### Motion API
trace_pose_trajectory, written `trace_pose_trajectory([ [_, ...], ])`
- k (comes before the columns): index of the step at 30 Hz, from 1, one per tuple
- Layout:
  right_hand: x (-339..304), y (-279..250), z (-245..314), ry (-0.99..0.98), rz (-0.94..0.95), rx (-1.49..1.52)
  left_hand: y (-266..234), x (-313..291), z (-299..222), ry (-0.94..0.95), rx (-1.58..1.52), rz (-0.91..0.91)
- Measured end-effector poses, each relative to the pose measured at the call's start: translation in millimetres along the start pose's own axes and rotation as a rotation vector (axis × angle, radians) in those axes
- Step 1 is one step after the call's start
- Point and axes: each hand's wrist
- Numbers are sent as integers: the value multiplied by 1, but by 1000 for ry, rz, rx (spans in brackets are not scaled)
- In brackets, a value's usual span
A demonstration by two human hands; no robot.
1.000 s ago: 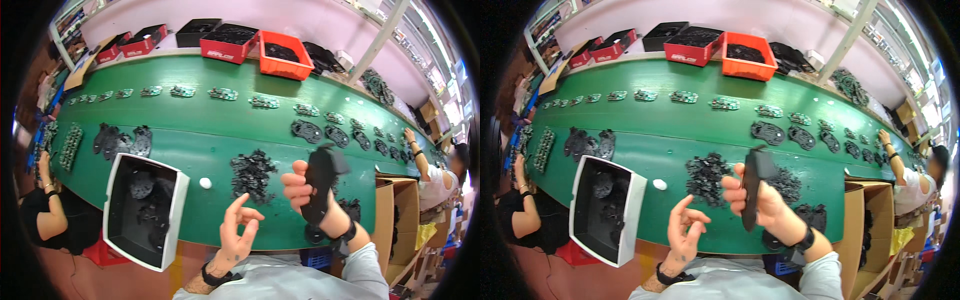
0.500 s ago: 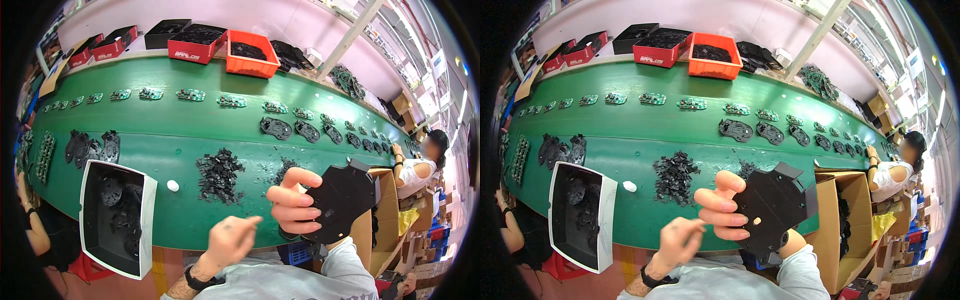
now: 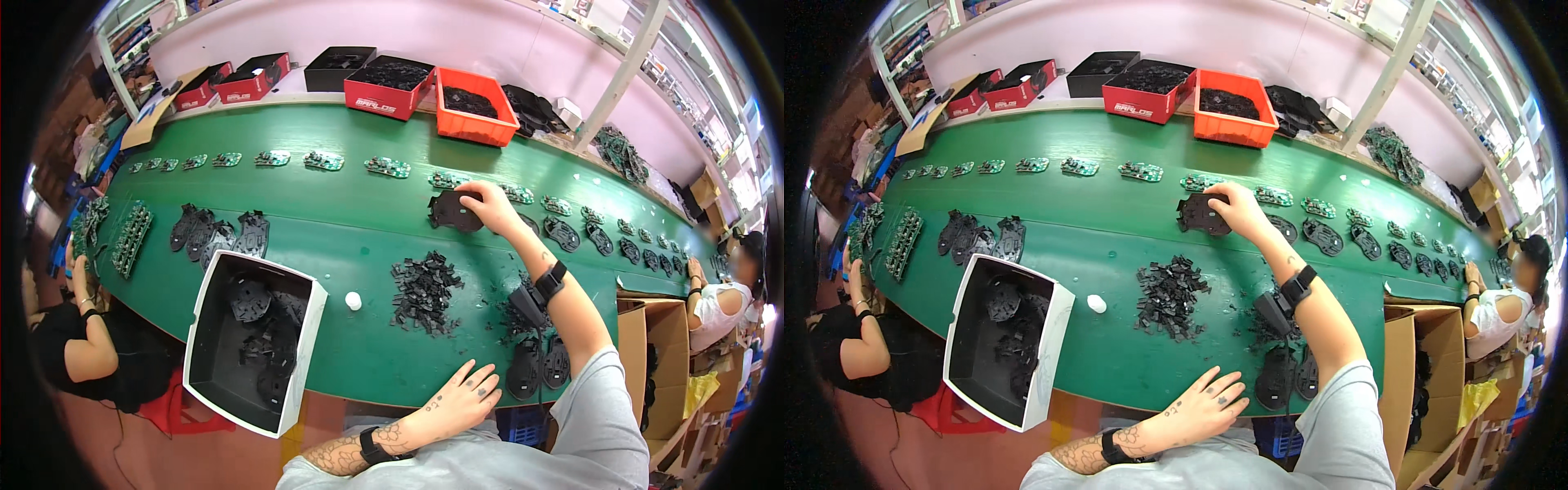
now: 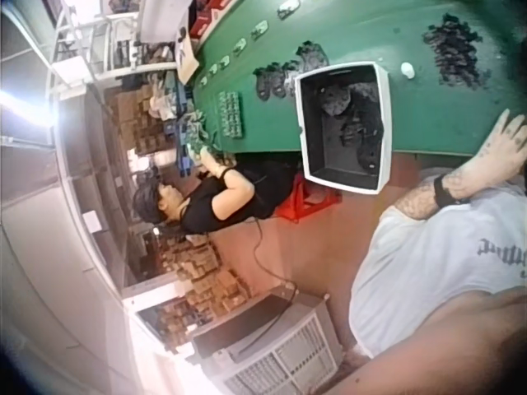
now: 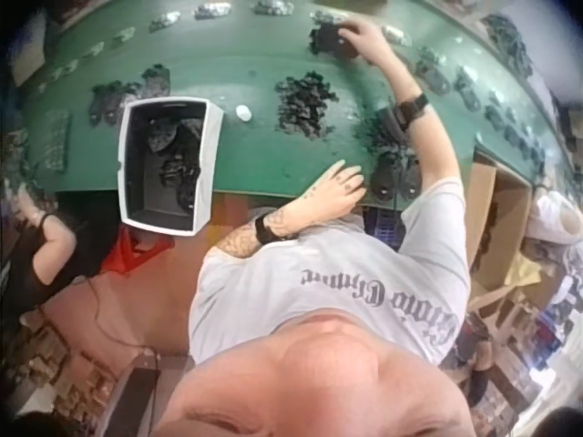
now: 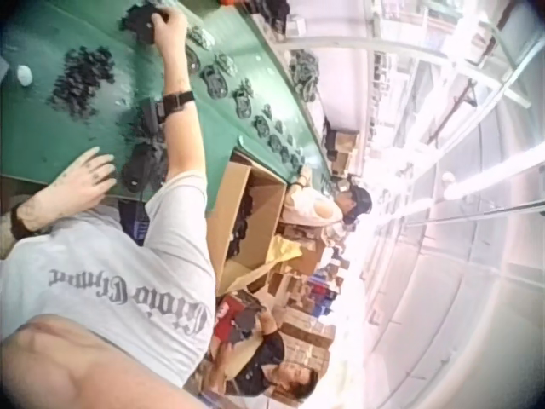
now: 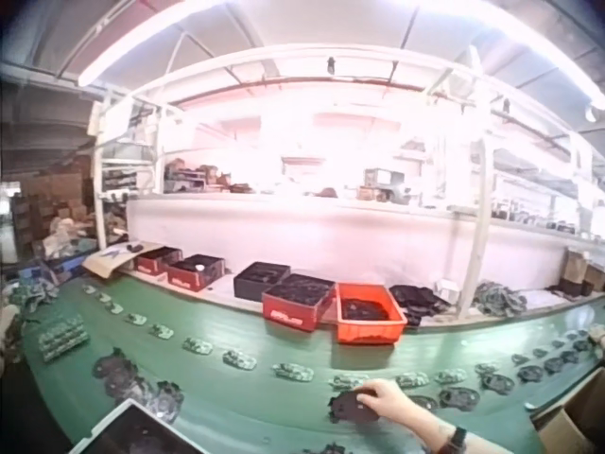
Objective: The person assembles small electronic components on a green workbench. They pick up black plastic housings, apply adhesive from a small bottle, and attach small black parts. The person places completed assemblies into a white box and continues the process with multiple units.
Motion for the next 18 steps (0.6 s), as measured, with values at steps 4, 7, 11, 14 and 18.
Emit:
trace_pose_trajectory([
  [4,7,21,-14,-62,14,-151,-3,-2,0,57,-4,-15],
  [7,-2,29,-20,-111,-10,-320,6,5,-4,64,-80,-45],
  [11,-12,21,-21,-176,-129,-372,16,38,-5,81,-59,-64],
  [14,-19,7,30,-216,-153,-221,28,48,-7,6,36,-83],
  [18,-68,-10,77,-222,363,-118,29,35,-10,-2,96,-66],
])
Point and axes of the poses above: each hand's wrist, its own x-axis towards the middle knuckle, its own y-axis out of the palm, z = x × y
